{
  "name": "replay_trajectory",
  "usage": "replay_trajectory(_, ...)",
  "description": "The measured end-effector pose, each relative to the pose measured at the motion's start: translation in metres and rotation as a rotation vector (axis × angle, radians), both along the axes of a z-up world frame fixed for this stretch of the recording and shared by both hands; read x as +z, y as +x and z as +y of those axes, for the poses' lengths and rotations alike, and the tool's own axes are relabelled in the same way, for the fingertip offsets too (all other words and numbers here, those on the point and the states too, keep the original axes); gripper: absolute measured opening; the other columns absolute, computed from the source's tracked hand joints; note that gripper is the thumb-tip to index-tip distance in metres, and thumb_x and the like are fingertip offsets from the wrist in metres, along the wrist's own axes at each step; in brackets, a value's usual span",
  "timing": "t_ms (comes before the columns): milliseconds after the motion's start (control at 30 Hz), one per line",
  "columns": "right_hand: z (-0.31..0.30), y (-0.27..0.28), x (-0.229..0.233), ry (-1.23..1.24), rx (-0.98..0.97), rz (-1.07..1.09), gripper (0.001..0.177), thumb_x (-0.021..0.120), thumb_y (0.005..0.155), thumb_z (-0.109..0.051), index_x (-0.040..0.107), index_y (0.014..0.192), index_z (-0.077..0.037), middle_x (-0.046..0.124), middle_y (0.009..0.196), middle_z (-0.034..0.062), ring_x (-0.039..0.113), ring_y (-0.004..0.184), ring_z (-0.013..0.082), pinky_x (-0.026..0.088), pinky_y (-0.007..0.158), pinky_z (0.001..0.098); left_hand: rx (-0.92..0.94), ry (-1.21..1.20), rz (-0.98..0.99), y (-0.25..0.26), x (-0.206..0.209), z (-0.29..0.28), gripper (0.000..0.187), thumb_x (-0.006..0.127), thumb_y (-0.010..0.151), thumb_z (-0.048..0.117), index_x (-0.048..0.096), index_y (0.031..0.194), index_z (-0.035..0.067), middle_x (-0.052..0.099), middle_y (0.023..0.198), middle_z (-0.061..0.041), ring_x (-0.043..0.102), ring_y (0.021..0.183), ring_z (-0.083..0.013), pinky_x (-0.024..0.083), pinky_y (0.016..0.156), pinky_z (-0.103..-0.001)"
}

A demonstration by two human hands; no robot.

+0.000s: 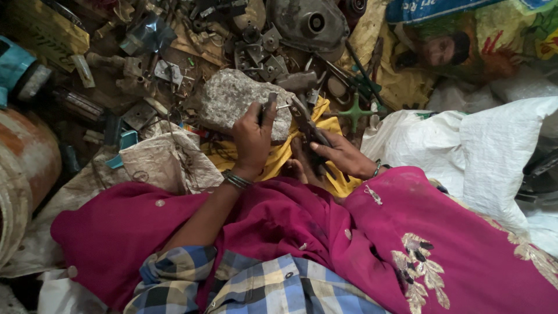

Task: The person sits on the floor and uses a hammer and pliers to repair a small metal part. They repeatedly strike the part against a stone and use pliers to adjust or remove components.

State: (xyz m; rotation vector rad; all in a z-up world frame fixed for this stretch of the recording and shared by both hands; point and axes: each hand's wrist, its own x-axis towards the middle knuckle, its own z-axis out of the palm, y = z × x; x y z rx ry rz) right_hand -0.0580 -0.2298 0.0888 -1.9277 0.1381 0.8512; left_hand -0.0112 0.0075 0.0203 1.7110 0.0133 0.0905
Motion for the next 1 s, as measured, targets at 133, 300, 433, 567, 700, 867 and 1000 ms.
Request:
replay_trajectory(133,0.004,0.001,0.004,0.033,-0.111,0.173,0.046,0.057,0.102,-0.032,0.055,0.135,0.000,0.060,0.100,0.0059,0.058,0.085,0.0174,0.053,0.072,0.0352,0.008,0.082,-0.044,-0.002,-0.004,-0.001,0.043,0.055,0.109,0.044,0.060,0.087,0.008,0.054,0.061,-0.001,0.052,0.051,-0.0121,0.040,0.046,-0.033)
replay_trajectory(300,0.013,-0.001,0.008,0.115,-0.163,0.121,0.047,0.058,0.100,-0.020,0.052,0.143,-0.001,0.065,0.110,0.0043,0.060,0.094,0.0113,0.052,0.080,0.0265,-0.007,0.110,-0.100,-0.003,-0.010,-0.006,0.040,0.051,0.109,0.046,0.062,0.094,0.010,0.059,0.065,-0.001,0.057,0.051,-0.0127,0.046,0.041,-0.030)
replay_trajectory(433,0.018,-0.005,0.008,0.285,-0.376,0.281,0.051,0.058,0.095,-0.011,0.049,0.144,-0.002,0.066,0.114,0.0022,0.064,0.095,0.0095,0.055,0.081,0.0239,0.008,0.224,-0.260,-0.004,-0.010,-0.006,0.041,0.050,0.112,0.045,0.061,0.097,0.009,0.064,0.071,-0.004,0.062,0.056,-0.0144,0.048,0.045,-0.032)
replay_trajectory(567,0.018,-0.010,0.009,0.138,-0.261,0.181,0.055,0.058,0.095,-0.009,0.049,0.149,-0.007,0.061,0.098,0.0041,0.057,0.074,0.0108,0.048,0.061,0.0253,-0.007,0.286,-0.225,-0.001,-0.005,-0.001,0.042,0.051,0.113,0.043,0.061,0.092,0.008,0.061,0.066,-0.006,0.059,0.052,-0.0169,0.044,0.045,-0.036)
replay_trajectory(700,0.016,-0.018,0.007,0.072,-0.262,0.119,0.059,0.056,0.092,-0.006,0.046,0.150,-0.007,0.062,0.097,0.0059,0.058,0.072,0.0141,0.049,0.061,0.0286,0.019,0.301,-0.179,-0.001,0.006,0.000,0.043,0.053,0.109,0.043,0.064,0.086,0.008,0.056,0.056,-0.007,0.055,0.046,-0.0191,0.039,0.043,-0.038)
replay_trajectory(867,0.011,-0.018,0.000,0.001,-0.028,-0.256,0.061,0.058,0.092,-0.004,0.044,0.151,-0.001,0.062,0.130,0.0112,0.059,0.117,0.0233,0.047,0.100,0.0383,-0.006,0.091,-0.027,0.000,0.013,-0.003,0.050,0.049,0.110,0.049,0.065,0.084,0.009,0.063,0.063,0.000,0.058,0.048,-0.0123,0.039,0.043,-0.035)
replay_trajectory(1000,0.007,-0.017,0.000,-0.270,0.022,-0.282,0.049,0.062,0.091,-0.010,0.051,0.138,-0.003,0.066,0.116,0.0148,0.064,0.107,0.0281,0.050,0.095,0.0424,-0.015,-0.038,0.084,0.003,0.011,-0.002,0.053,0.049,0.111,0.052,0.075,0.098,0.008,0.059,0.059,0.001,0.053,0.049,-0.0097,0.039,0.046,-0.031)
